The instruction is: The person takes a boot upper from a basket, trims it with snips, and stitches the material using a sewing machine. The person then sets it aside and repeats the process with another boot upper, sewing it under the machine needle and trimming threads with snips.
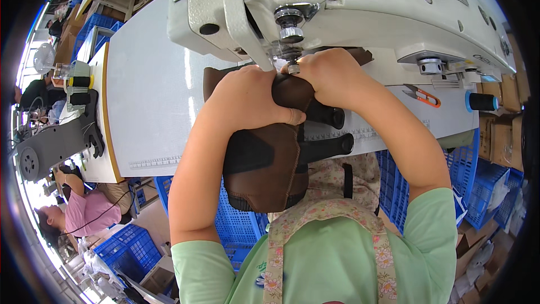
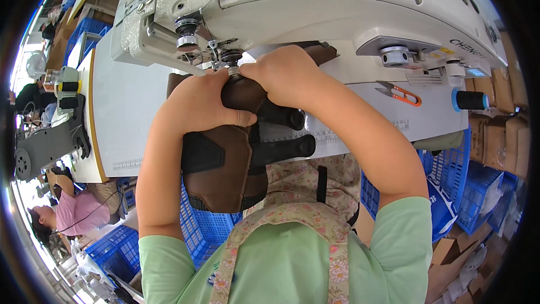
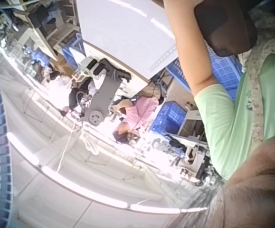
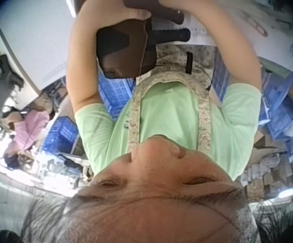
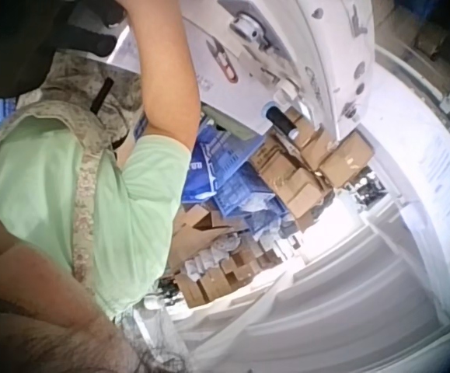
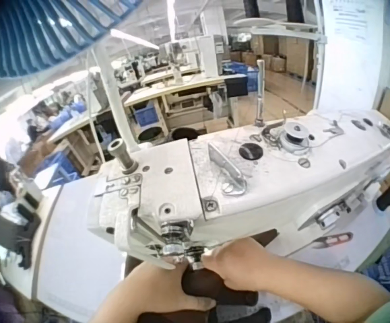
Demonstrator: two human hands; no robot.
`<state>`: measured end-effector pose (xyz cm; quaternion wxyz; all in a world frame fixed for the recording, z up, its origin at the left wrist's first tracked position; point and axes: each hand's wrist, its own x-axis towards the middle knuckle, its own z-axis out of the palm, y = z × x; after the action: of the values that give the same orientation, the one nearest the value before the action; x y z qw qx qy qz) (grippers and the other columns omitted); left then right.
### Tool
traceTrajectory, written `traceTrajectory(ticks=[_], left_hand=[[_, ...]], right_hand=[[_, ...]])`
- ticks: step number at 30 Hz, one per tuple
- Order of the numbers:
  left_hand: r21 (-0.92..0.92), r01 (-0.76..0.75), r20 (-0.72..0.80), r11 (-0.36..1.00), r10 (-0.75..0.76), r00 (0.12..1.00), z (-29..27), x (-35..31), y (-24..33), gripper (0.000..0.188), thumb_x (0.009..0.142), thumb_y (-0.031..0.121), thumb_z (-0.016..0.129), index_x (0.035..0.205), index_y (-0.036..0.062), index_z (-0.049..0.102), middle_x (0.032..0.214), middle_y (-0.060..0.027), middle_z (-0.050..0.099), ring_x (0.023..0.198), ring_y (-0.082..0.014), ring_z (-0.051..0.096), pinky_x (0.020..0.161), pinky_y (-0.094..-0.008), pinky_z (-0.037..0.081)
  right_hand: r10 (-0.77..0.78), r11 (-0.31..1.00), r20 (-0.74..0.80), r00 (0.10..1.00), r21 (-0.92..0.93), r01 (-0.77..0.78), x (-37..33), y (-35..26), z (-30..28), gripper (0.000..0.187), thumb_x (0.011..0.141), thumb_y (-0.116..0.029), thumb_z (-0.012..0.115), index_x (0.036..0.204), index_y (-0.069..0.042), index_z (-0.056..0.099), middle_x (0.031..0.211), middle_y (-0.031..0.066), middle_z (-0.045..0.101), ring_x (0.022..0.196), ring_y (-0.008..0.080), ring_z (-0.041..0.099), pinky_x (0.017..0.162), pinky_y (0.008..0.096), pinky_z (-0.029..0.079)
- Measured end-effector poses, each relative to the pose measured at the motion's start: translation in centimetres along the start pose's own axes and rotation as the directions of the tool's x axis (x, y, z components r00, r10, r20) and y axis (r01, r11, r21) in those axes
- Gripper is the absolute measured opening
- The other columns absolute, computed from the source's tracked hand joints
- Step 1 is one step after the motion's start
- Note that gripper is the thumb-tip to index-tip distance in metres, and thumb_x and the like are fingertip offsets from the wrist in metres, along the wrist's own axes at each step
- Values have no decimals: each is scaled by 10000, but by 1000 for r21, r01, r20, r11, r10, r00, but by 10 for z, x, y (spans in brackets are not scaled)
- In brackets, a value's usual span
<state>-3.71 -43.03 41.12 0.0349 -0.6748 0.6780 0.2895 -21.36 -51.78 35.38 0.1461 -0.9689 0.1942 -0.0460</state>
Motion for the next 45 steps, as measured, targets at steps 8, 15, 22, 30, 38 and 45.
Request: traceTrajectory(ticks=[8,15,22,30,38,45], left_hand=[[-16,-61,-110,998,58,992,4,-1,-1,748,553,627,779,866,-49,702,766,-221,679,759,-381,683,756,-421,544],[7,-5,-4,1000,5,1000,1,0,-1,823,572,627,769,1074,-15,655,924,-228,695,883,-402,677,800,-432,525],[10,0,9,1000,0,1000,-1,-1,2,826,580,627,765,1089,-14,647,939,-233,692,906,-400,674,817,-436,519],[29,10,54,1000,-12,998,-5,-1,4,852,584,664,764,1058,-33,641,941,-237,691,916,-411,671,826,-441,519],[23,13,56,1000,-14,998,-5,-1,4,858,589,655,767,1097,-24,640,967,-238,693,930,-409,671,835,-436,522],[16,9,48,1000,-10,999,-5,-1,4,865,586,640,768,1138,-12,637,979,-231,695,944,-401,670,846,-436,522]], right_hand=[[-26,1000,-23,999,-6,26,1,0,1,307,712,-51,647,1010,-126,659,771,95,670,758,301,674,639,434,508],[-9,1000,10,1000,-10,9,0,0,0,298,712,-48,644,1000,-120,664,776,98,668,772,304,673,648,437,506],[-6,1000,-21,1000,-14,6,0,-3,0,244,706,-47,647,943,-105,658,792,97,667,792,302,672,659,442,506],[1,1000,1,1000,-1,-1,0,-3,0,353,695,-28,636,1032,-125,673,833,97,666,821,303,670,687,434,518],[18,1000,32,999,-5,-17,0,-2,-1,449,689,-11,630,1114,-145,686,863,94,667,839,306,669,711,425,529],[-12,1000,-29,1000,-5,12,-1,-1,1,297,707,-49,644,995,-120,665,818,91,672,822,292,676,685,428,519]])
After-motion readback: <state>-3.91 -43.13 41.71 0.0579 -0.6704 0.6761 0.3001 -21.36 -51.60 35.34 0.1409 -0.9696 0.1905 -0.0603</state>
